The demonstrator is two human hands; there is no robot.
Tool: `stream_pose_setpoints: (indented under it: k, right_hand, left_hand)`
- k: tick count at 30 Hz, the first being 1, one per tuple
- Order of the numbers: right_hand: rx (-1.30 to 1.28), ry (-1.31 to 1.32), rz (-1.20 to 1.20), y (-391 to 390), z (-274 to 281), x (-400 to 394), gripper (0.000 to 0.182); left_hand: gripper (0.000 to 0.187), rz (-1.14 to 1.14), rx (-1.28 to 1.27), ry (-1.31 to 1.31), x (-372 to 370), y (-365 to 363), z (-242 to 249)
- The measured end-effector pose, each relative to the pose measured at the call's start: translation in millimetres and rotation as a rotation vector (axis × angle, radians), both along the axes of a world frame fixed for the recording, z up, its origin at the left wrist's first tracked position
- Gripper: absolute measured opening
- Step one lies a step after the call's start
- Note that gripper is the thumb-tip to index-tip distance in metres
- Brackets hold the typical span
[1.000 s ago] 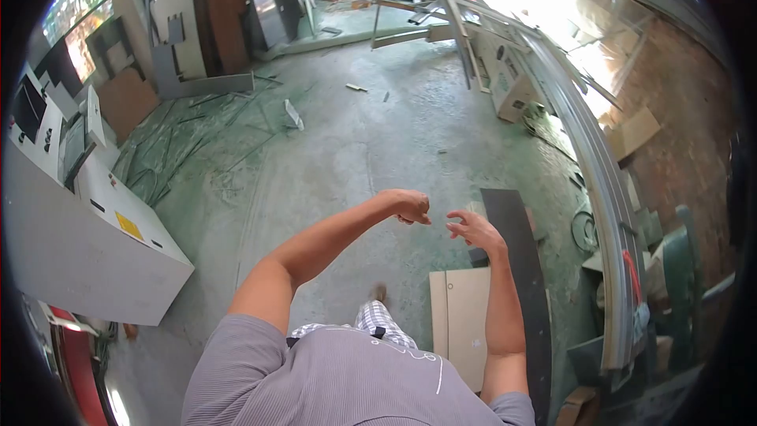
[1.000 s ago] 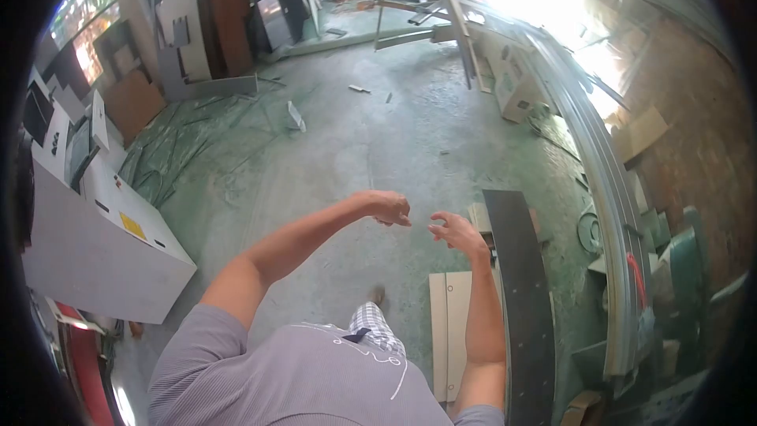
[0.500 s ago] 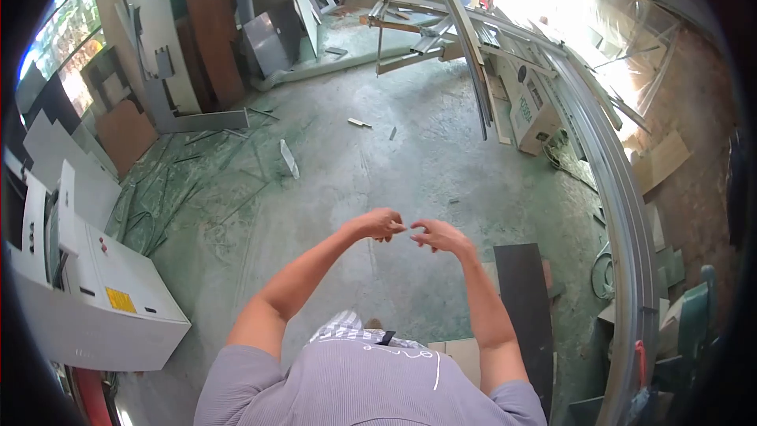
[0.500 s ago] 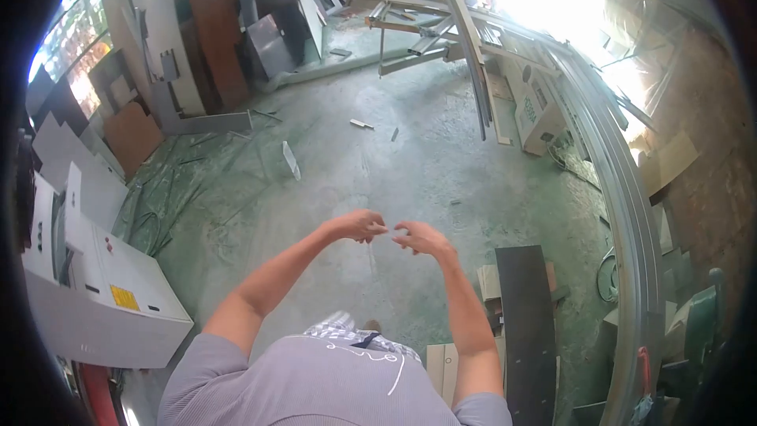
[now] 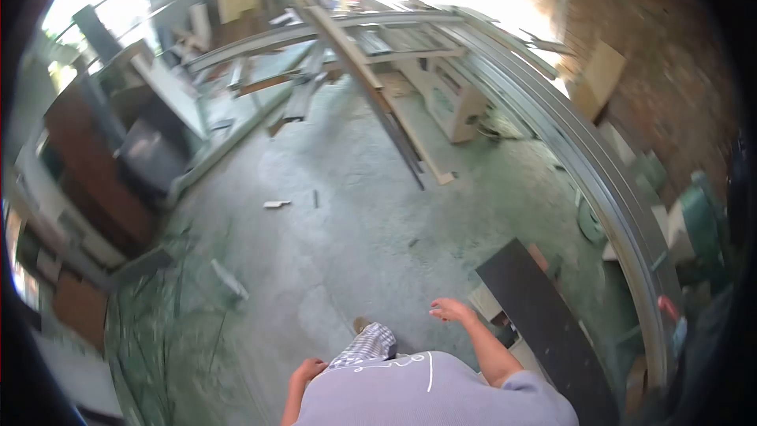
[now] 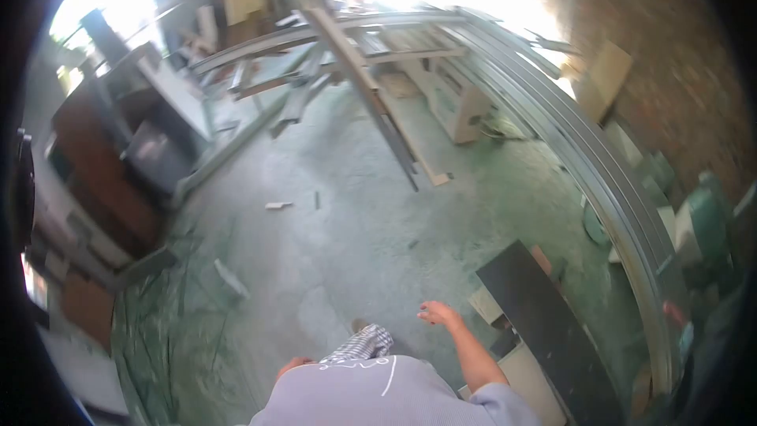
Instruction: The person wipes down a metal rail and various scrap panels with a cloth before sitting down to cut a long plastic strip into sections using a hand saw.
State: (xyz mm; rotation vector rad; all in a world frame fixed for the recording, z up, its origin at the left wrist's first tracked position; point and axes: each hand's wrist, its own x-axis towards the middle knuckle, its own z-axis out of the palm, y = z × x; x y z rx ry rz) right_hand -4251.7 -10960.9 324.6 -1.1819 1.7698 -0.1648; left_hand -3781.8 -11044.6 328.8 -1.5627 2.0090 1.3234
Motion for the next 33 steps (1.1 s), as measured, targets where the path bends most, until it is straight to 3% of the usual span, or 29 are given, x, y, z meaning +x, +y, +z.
stream_pose_setpoints:
  k: [2,5,6,7,8,10,11,12,14,15,17,20,22,23,26,27,28,29,30,33]
  right_hand:
    - [0.045,0.064,-0.078,-14,-18,-17,0.047]
    - [0.142,-0.278,-0.579,-18,-63,-27,0.037]
    - [0.173,-0.355,-0.709,-20,-76,-28,0.034]
    - [0.237,-0.325,-0.689,-21,-99,-33,0.032]
    - [0.285,-0.288,-0.667,-27,-120,-32,0.029]
    - [0.278,-0.178,-0.497,-38,-120,-26,0.028]
    - [0.13,-0.381,-0.556,-30,-139,-24,0.027]
    - [0.133,-0.381,-0.538,-33,-163,-17,0.027]
    - [0.371,-0.25,-0.488,-61,-204,-16,0.032]
    - [0.418,-0.228,-0.47,-87,-206,-23,0.031]
    - [0.425,-0.217,-0.464,-153,-202,-43,0.029]
    - [0.32,-0.221,-0.451,-282,-199,-92,0.026]
    - [0.213,-0.244,-0.445,-358,-188,-123,0.025]
    - [0.141,-0.259,-0.434,-398,-186,-138,0.025]
    - [-0.109,-0.329,-0.38,-519,-177,-174,0.025]
    - [-0.006,-0.289,-0.353,-546,-190,-187,0.021]
    - [-0.121,-0.457,-0.391,-580,-176,-196,0.021]
    - [-0.019,-0.513,-0.407,-611,-164,-205,0.021]
    - [-0.027,-0.553,-0.641,-647,-101,-194,0.026]
    - [0.11,-0.548,-0.645,-700,-93,-202,0.032]
  left_hand:
    - [0.057,-0.139,0.053,0.057,-5,-96,-44]
    - [0.066,-0.36,-0.234,-0.085,-26,-265,-71]
    - [0.056,-0.027,-0.192,-0.046,-81,-294,54]
    - [0.056,-0.117,-0.368,-0.062,-85,-363,43]
    - [0.065,-0.013,-0.396,0.001,-110,-408,94]
    - [0.064,0.038,-0.587,0.189,-141,-498,140]
    - [0.065,0.041,-0.65,0.281,-153,-545,147]
    - [0.066,0.042,-0.65,0.29,-179,-572,182]
    - [0.068,-0.011,-0.739,0.385,-221,-639,203]
    - [0.071,-0.125,-0.873,0.288,-264,-700,214]
    - [0.077,-0.179,-0.817,0.248,-307,-773,210]
    - [0.084,-0.25,-0.84,0.114,-373,-913,159]
    - [0.083,-0.074,-0.701,0.021,-419,-939,186]
    - [0.078,0.015,-0.736,-0.019,-440,-964,175]
    - [0.074,0.097,-0.784,-0.142,-484,-1009,161]
    - [0.065,0.085,-0.847,-0.167,-494,-1014,163]
    - [0.057,0.075,-0.895,-0.2,-496,-1021,154]
    - [0.047,0.054,-0.858,-0.097,-491,-1038,135]
    - [0.038,0.037,-0.824,0.008,-483,-1056,114]
    - [0.026,0.082,-0.827,0.177,-457,-1074,97]
